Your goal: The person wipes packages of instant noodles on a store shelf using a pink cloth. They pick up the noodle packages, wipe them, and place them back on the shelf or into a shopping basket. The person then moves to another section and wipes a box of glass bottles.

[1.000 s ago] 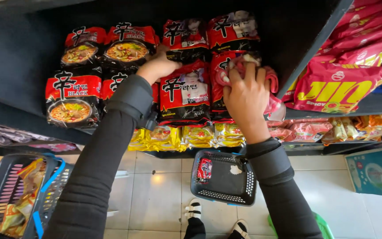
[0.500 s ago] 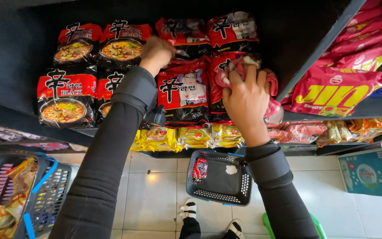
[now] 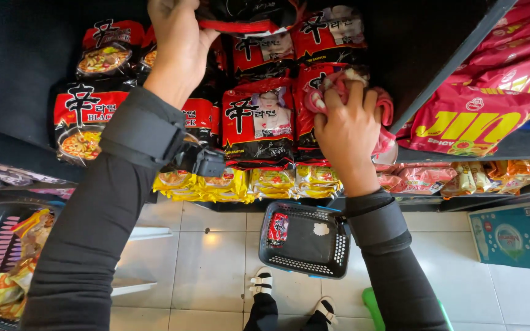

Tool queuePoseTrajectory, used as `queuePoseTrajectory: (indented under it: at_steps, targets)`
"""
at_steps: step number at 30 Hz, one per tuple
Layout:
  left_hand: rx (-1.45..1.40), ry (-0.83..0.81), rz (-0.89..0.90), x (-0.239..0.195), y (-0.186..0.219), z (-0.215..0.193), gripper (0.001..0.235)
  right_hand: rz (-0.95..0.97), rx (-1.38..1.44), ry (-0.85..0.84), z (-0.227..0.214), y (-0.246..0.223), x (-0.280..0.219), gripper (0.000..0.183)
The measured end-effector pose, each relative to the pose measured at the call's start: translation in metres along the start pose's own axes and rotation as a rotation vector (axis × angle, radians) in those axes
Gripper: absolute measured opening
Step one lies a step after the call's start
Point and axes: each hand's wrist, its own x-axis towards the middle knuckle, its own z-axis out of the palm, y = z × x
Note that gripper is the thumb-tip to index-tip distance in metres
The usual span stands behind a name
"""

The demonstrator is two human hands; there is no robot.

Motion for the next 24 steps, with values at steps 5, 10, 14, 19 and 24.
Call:
queuePoseTrajectory:
  at_steps: [5, 10, 14, 19, 24]
  targets:
    - [-0.266, -0.152, 0.021, -0.051, 0.001, 0.014, 0.011, 0.011, 0.011, -0.033, -0.001, 0.0, 0.0, 0.044]
    - [-0.367, -0.049, -0.069, -0.126, 0.02, 0.05, 0.013, 0.008, 0.164, -0.011, 0.004, 0.017, -0.004, 0.047]
    - [-0.422, 0.016, -0.032, -0.15, 0.007, 0.049, 0.013, 0.092, 0.594, 0.037, -0.01, 0.029, -0.018, 0.043]
    - [-0.29, 0.073, 0.118, -0.155, 0.0, 0.038, 0.015, 0.059, 0.54, 0.228, -0.099, 0.01, -0.049, 0.039]
    - [-0.223, 0.054, 0.164, -0.166, 0.0, 0.04, 0.019, 0.517, 1.037, 0.322, -0.131, 0.011, -0.066, 0.03]
